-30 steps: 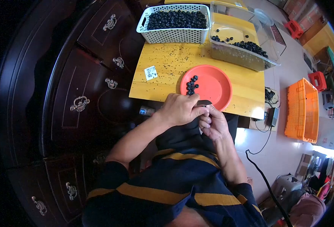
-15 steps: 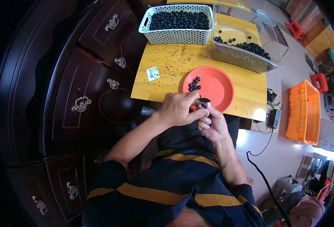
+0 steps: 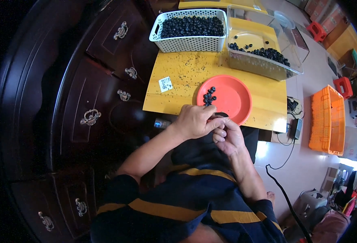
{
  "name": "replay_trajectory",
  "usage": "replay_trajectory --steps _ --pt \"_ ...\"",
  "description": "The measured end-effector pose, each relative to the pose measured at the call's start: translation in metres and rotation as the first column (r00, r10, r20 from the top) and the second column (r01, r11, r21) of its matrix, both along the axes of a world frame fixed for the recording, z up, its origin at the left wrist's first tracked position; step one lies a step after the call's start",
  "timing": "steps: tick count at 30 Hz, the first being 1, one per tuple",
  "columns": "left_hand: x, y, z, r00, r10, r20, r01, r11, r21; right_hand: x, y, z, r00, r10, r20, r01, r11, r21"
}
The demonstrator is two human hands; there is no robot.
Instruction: The person sorts small black plastic or rubber components by hand, transferring them from a white plastic basket into a red tray.
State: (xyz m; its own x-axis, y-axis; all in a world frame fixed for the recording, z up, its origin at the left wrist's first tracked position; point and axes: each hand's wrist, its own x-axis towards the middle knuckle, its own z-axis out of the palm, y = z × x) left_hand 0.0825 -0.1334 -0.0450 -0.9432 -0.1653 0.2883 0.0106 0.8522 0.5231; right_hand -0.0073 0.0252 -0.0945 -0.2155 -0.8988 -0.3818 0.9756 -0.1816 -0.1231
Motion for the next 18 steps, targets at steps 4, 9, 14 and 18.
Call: replay_trajectory --steps 4,9,14,18 --pt "-0.004 0.003 0.012 0.999 -0.04 -0.017 0.043 0.971 0.234 -0.002 0.002 0.005 1.0 -0.002 -0.024 0.002 1.0 0.02" --pt "-0.019 -0.02 0.028 0.976 -0.113 0.184 0.099 0.992 0.082 -0.004 0.001 0.006 0.999 0.032 0.023 -0.032 0.999 0.009" --pt "-0.082 -0.091 0.079 0.956 0.282 -0.076 -0.291 0.942 -0.169 -0.015 0.005 -0.011 0.997 -0.034 0.073 0.045 0.986 -0.16" --pt "-0.075 -0.087 0.099 0.942 0.298 -0.152 -0.306 0.952 -0.031 -0.016 0.003 0.003 0.989 -0.132 0.069 0.134 0.99 -0.036"
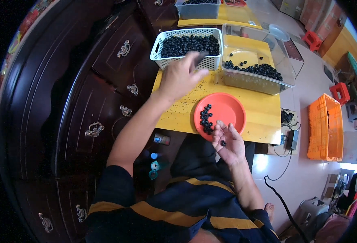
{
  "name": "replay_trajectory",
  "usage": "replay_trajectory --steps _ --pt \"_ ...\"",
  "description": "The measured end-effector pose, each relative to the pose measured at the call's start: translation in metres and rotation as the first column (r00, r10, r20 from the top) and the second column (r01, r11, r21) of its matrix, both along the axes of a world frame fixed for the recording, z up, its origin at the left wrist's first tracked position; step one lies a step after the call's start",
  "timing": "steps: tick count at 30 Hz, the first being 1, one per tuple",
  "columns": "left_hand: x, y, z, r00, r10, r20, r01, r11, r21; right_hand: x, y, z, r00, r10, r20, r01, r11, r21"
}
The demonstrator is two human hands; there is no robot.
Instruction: The person sorts small black plastic or rubber components by hand, transferring them from a white plastic basket into a red tray.
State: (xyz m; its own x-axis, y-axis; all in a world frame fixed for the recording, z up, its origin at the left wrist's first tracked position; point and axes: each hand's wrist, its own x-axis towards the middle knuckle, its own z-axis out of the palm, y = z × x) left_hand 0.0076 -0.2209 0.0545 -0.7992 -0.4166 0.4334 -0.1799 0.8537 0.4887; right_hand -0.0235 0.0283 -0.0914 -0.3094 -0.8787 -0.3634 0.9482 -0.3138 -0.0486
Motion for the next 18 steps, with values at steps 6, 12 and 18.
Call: replay_trajectory --steps 6,12,18 --pt "0.052 0.092 -0.059 0.907 -0.38 0.178 0.313 0.895 0.317 -0.007 0.0 -0.012 0.994 -0.067 -0.086 0.07 0.997 0.038" --pt "0.076 0.13 -0.089 0.868 -0.411 0.279 0.326 0.895 0.303 -0.004 -0.005 -0.014 0.996 -0.006 -0.088 -0.006 0.99 -0.143" --pt "0.075 0.128 -0.106 0.896 -0.389 0.216 0.331 0.907 0.259 0.0 -0.006 -0.017 0.995 -0.015 -0.098 -0.008 0.974 -0.224"
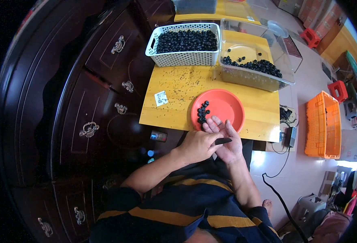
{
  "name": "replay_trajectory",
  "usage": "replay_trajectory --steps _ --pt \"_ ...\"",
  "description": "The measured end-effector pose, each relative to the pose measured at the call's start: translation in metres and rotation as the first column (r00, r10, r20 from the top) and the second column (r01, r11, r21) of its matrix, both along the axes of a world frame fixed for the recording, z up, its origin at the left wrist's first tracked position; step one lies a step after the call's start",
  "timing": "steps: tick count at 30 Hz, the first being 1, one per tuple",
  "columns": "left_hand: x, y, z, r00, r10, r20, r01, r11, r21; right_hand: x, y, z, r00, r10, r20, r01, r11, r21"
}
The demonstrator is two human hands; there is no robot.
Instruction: The person sorts small black plastic or rubber components by hand, transferring them from a white plastic basket into a red tray.
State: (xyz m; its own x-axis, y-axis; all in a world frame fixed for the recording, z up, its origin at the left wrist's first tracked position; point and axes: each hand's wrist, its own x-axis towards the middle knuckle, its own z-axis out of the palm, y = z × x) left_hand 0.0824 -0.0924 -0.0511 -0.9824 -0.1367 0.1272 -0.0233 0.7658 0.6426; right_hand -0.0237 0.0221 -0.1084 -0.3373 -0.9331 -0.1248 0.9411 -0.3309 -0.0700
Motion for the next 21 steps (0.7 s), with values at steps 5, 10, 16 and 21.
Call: replay_trajectory --steps 5,10,16,21 --pt "0.0 -0.003 -0.011 0.975 0.083 -0.208 -0.079 0.996 0.028 0.002 -0.002 0.015 1.0 -0.011 -0.023 0.014 0.995 0.095" --pt "-0.005 -0.004 0.002 0.913 0.308 -0.269 -0.173 0.886 0.43 0.003 0.004 0.015 0.955 0.022 -0.295 0.037 0.981 0.193" --pt "-0.002 -0.002 -0.003 0.9 0.332 -0.283 -0.165 0.86 0.484 0.011 0.003 0.033 0.939 0.079 -0.335 -0.044 0.993 0.11" --pt "0.004 0.001 -0.002 0.937 0.307 -0.168 -0.129 0.75 0.648 0.011 0.005 0.025 0.948 0.062 -0.313 -0.021 0.991 0.133"
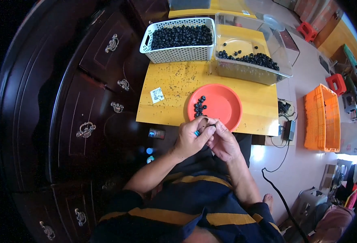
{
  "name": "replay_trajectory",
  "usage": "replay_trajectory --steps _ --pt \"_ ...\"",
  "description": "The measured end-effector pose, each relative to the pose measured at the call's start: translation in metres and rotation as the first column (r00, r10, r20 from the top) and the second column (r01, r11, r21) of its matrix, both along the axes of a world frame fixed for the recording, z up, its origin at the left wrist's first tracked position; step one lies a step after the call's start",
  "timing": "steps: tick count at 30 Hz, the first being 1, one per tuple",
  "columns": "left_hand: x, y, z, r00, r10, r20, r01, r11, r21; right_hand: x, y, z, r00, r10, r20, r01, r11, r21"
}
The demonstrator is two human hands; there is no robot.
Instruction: The person sorts small black plastic or rubber components by hand, transferring them from a white plastic basket into a red tray.
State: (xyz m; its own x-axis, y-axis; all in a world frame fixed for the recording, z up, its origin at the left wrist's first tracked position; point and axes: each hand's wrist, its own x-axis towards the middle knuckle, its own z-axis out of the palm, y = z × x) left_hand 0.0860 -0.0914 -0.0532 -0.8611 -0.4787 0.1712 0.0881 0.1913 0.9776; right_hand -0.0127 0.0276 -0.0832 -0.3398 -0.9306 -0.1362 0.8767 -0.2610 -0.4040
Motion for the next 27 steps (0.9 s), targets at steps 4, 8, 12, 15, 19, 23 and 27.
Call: replay_trajectory --steps 4,8,12,15,19,23,27 --pt "-0.002 -0.007 -0.006 0.999 -0.032 -0.037 0.041 0.959 0.281 0.002 0.003 -0.002 0.999 0.025 0.036 -0.024 1.0 -0.016" --pt "0.0 -0.019 -0.002 0.997 -0.027 0.069 0.007 0.958 0.285 0.0 0.004 -0.001 0.998 0.04 0.048 -0.037 0.996 -0.076" --pt "0.006 -0.023 0.014 0.993 -0.063 0.1 0.067 0.997 -0.039 -0.002 0.005 0.005 0.996 -0.002 0.092 0.002 1.0 0.002" --pt "0.003 -0.023 0.017 0.988 -0.093 0.12 0.125 0.946 -0.299 0.0 0.002 0.002 0.994 -0.027 0.11 0.024 0.999 0.03" --pt "0.0 -0.026 0.018 0.989 -0.068 0.13 0.127 0.836 -0.534 -0.001 0.003 0.003 0.998 -0.022 0.054 0.016 0.993 0.113" --pt "-0.002 -0.028 0.022 0.983 -0.097 0.158 0.177 0.754 -0.633 -0.002 0.005 0.003 1.0 -0.003 0.006 0.003 0.991 0.132" --pt "-0.001 -0.031 0.011 0.985 -0.087 0.147 0.162 0.746 -0.646 0.001 0.004 -0.007 1.0 -0.006 0.021 0.004 0.995 0.097"
